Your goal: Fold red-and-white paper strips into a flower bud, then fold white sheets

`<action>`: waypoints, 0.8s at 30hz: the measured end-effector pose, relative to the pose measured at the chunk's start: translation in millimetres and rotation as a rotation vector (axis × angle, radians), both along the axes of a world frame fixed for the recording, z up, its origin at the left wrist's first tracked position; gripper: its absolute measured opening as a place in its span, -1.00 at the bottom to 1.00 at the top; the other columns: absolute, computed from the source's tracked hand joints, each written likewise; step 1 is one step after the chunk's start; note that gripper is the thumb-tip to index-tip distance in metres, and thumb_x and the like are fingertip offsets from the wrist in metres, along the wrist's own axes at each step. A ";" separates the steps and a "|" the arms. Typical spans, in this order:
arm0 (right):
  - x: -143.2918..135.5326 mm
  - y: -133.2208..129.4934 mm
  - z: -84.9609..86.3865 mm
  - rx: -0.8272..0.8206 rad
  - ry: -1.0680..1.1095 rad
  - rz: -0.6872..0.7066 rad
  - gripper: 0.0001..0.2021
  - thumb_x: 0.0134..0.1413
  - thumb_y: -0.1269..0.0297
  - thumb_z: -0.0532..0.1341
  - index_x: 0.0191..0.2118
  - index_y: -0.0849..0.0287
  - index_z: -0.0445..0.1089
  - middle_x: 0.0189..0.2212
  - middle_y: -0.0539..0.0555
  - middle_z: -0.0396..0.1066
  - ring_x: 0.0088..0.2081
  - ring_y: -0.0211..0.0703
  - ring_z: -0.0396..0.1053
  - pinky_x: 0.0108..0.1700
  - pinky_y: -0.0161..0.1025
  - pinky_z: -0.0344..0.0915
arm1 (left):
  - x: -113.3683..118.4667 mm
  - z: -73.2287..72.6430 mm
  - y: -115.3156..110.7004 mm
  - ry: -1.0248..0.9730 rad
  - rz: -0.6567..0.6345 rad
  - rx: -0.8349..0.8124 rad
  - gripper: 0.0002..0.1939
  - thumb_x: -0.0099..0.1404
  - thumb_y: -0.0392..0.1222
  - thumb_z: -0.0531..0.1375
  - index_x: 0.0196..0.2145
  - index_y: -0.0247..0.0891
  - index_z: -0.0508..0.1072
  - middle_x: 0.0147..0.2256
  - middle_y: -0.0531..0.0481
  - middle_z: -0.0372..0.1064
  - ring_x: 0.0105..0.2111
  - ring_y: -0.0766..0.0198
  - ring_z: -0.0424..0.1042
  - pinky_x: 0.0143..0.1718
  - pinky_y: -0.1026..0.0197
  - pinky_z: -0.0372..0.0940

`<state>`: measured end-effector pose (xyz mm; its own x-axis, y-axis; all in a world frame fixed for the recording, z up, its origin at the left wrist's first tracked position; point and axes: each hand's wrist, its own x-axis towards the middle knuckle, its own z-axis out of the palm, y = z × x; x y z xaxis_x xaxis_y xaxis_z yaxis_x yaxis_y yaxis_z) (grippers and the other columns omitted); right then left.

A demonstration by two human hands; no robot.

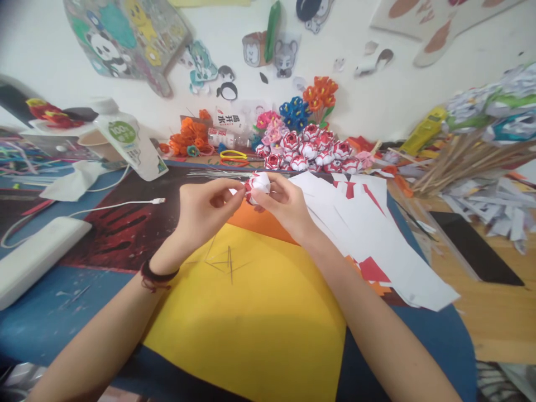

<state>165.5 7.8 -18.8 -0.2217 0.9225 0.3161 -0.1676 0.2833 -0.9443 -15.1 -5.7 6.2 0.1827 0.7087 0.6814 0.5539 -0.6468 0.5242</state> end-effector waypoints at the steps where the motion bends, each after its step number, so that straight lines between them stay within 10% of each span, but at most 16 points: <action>1: 0.4 0.2 0.4 -0.005 0.012 0.000 -0.60 0.05 0.00 0.40 -0.09 0.13 0.43 -0.24 0.05 0.51 -0.28 -0.19 0.48 -0.27 -0.26 0.51 | -1.0 3.3 0.5 -0.072 -0.069 -0.108 -0.86 0.30 -0.17 0.25 -0.34 -0.27 0.58 -0.63 0.09 0.38 -0.64 0.43 0.28 -0.55 0.34 0.12; 7: 1.1 0.7 2.0 -0.026 0.054 0.005 -0.56 0.01 -0.02 0.42 -0.06 0.12 0.44 -0.21 0.06 0.51 -0.26 -0.18 0.49 -0.29 -0.25 0.52 | -3.1 14.6 1.1 -0.332 -0.304 -0.414 -0.68 0.30 0.05 0.29 -0.35 -0.29 0.58 -0.65 0.08 0.33 -0.66 0.43 0.26 -0.64 0.36 0.07; 24: 2.8 1.0 1.1 -0.022 0.044 0.037 -0.57 0.03 0.00 0.41 -0.05 0.11 0.44 -0.23 0.05 0.49 -0.29 -0.20 0.44 -0.33 -0.27 0.49 | -0.8 10.6 0.2 -0.403 -0.346 -0.469 -0.65 0.18 0.08 0.39 -0.35 -0.32 0.60 -0.63 0.05 0.38 -0.64 0.43 0.28 -0.65 0.37 0.05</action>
<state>168.3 8.8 -17.7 -0.2418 0.9207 0.3064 -0.2194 0.2557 -0.9415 -15.8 -5.5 16.8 0.2480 0.8908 0.3808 0.0619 -0.4069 0.9114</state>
